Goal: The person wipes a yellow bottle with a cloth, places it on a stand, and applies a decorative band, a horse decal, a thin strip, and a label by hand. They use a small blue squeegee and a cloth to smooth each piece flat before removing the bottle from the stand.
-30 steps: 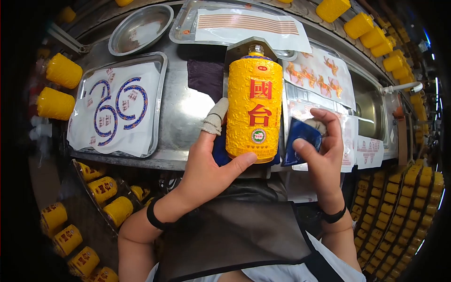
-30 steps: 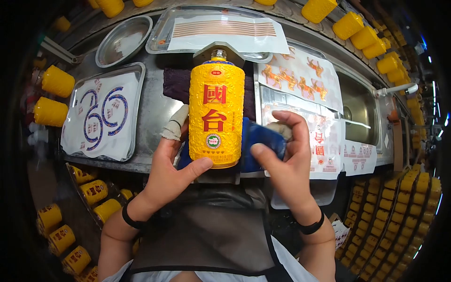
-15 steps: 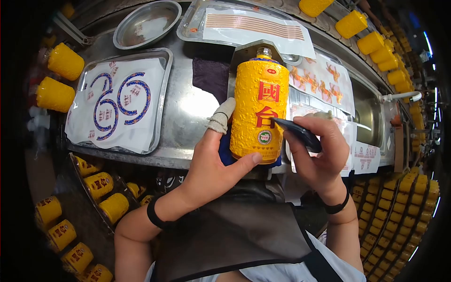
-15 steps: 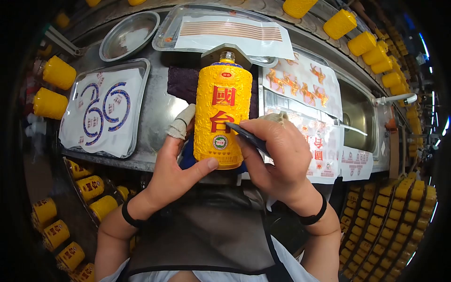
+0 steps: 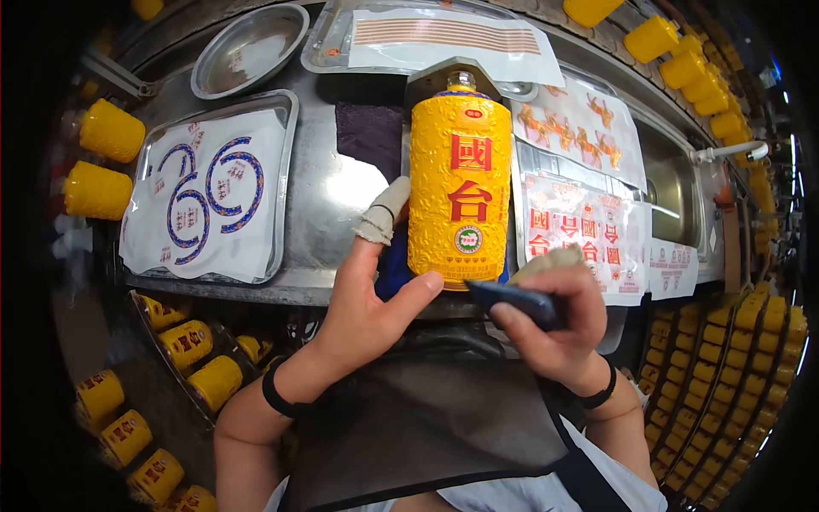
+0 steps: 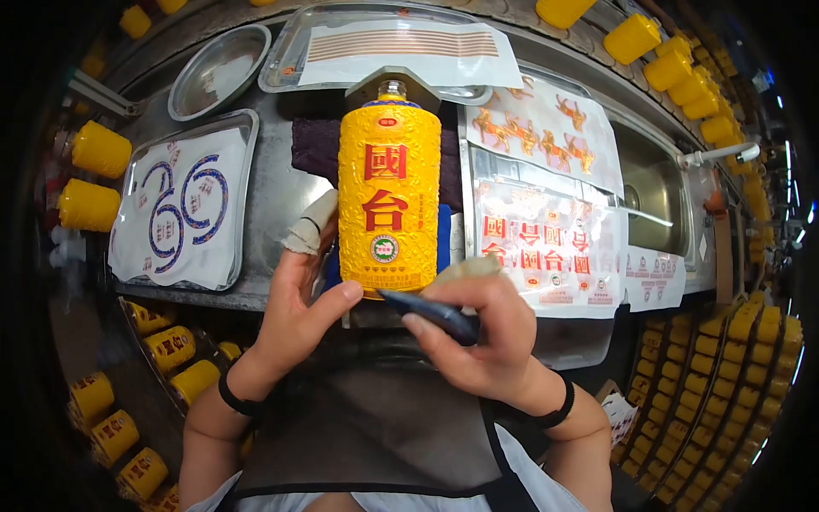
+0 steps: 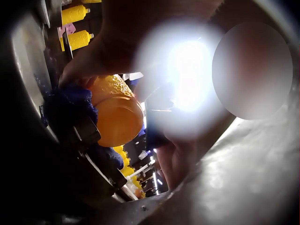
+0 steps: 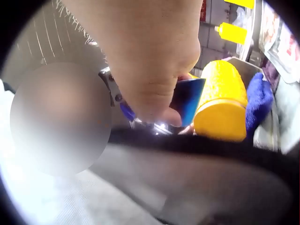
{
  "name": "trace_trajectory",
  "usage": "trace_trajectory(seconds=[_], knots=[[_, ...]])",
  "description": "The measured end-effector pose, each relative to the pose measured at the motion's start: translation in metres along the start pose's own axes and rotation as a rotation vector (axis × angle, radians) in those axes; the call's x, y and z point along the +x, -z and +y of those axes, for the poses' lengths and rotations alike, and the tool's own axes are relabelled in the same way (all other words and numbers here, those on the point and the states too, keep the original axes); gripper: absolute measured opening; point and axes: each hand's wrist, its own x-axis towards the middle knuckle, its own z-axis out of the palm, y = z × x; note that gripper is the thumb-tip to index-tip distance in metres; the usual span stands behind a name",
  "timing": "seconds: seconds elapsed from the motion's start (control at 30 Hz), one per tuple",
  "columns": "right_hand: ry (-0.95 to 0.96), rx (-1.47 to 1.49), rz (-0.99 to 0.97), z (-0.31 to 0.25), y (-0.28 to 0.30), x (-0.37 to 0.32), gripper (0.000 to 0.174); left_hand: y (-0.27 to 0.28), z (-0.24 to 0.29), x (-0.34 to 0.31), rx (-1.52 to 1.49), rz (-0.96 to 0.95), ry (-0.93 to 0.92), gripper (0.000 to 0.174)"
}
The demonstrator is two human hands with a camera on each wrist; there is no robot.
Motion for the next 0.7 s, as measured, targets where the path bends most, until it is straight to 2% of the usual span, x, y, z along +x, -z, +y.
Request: trace_trajectory(seconds=[0.03, 0.13, 0.17, 0.3, 0.33, 0.4, 0.43, 0.47, 0.53, 0.63, 0.7], knots=[[-0.114, 0.071, 0.070, -0.007, -0.004, 0.000, 0.027, -0.003, -0.001, 0.001, 0.008, 0.006, 0.000, 0.076], [-0.229, 0.117, 0.149, 0.013, -0.009, -0.009, 0.029, -0.005, 0.000, 0.004, 0.059, 0.011, -0.013, 0.075], [-0.497, 0.289, 0.231, 0.002, -0.008, -0.009, 0.031, -0.003, 0.001, 0.005, 0.086, 0.006, -0.023, 0.075], [-0.452, 0.295, 0.156, 0.000, 0.004, -0.009, 0.030, -0.003, -0.003, 0.005, 0.085, 0.005, -0.014, 0.075], [-0.400, 0.252, 0.097, -0.001, 0.003, -0.006, 0.031, -0.005, -0.003, 0.004, 0.159, 0.007, -0.037, 0.075], [-0.478, 0.283, 0.143, 0.007, 0.005, -0.011, 0.028, -0.003, 0.002, -0.002, 0.320, 0.043, -0.095, 0.074], [-0.535, 0.321, 0.192, 0.009, 0.009, -0.012, 0.027, 0.001, 0.012, -0.006, 0.501, -0.014, -0.175, 0.074], [-0.600, 0.359, 0.238, 0.009, 0.010, -0.011, 0.026, -0.001, 0.015, -0.012, 0.492, 0.012, -0.165, 0.072], [-0.611, 0.483, 0.212, 0.004, 0.011, -0.008, 0.021, 0.002, 0.030, -0.013, 0.994, -0.205, -0.395, 0.061], [-0.548, 0.593, 0.136, 0.010, 0.011, -0.005, 0.015, 0.005, 0.017, -0.022, 1.080, -0.166, -0.385, 0.053], [-0.382, 0.305, 0.110, 0.006, 0.008, -0.011, 0.013, 0.007, 0.017, -0.031, 1.043, -0.119, -0.311, 0.053]])
